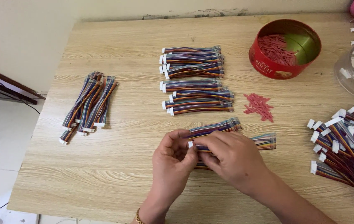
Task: Bundling groups of ribbon cables together using red elastic bands.
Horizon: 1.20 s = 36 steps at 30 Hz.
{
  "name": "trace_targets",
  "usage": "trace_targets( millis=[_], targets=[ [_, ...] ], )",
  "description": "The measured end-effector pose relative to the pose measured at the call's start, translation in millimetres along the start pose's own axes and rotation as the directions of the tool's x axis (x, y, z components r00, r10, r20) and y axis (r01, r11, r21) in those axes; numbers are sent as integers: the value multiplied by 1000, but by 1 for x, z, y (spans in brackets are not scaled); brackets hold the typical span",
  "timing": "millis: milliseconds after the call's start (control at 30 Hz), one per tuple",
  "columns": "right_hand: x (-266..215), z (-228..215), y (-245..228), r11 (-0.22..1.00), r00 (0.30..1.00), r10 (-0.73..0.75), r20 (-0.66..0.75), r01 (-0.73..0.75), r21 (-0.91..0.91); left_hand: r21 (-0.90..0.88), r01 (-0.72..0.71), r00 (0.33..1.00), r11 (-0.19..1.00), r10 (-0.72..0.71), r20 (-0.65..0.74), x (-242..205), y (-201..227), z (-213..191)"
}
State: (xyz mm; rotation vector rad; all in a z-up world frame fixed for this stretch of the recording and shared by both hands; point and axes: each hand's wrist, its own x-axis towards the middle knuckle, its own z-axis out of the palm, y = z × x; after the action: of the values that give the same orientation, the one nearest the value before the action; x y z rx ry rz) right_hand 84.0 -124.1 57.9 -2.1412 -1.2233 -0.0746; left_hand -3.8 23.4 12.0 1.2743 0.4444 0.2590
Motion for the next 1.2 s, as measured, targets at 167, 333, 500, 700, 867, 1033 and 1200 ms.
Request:
trace_targets(
  millis=[167,333,500,700,867,1033,1200],
  targets=[
    [1,1,-1,1000,998,-10,-56,10,-10,82,-79,997,993,79,-7,-1,1,4],
    [-1,1,3,1000,1000,-11,-24,12,4,9,-36,999,999,36,11,1,1,3],
    [0,-4,4,999,999,-33,-2,33,-17,-75,44,999,996,-43,17,3,2,1],
    [0,-4,8,1000,999,-12,31,12,0,-108,70,997,992,-65,51,5,1,-6],
    [1,-4,4,998,999,-44,13,44,-44,-109,92,995,990,-86,57,7,5,-6],
    [2,-5,-6,987,993,-119,-2,118,-110,94,-13,1000,996,11,19,-2,10,1],
    [0,1,-9,976,989,-146,0,144,-163,334,-64,994,940,88,-58,-5,23,13]
  ],
)
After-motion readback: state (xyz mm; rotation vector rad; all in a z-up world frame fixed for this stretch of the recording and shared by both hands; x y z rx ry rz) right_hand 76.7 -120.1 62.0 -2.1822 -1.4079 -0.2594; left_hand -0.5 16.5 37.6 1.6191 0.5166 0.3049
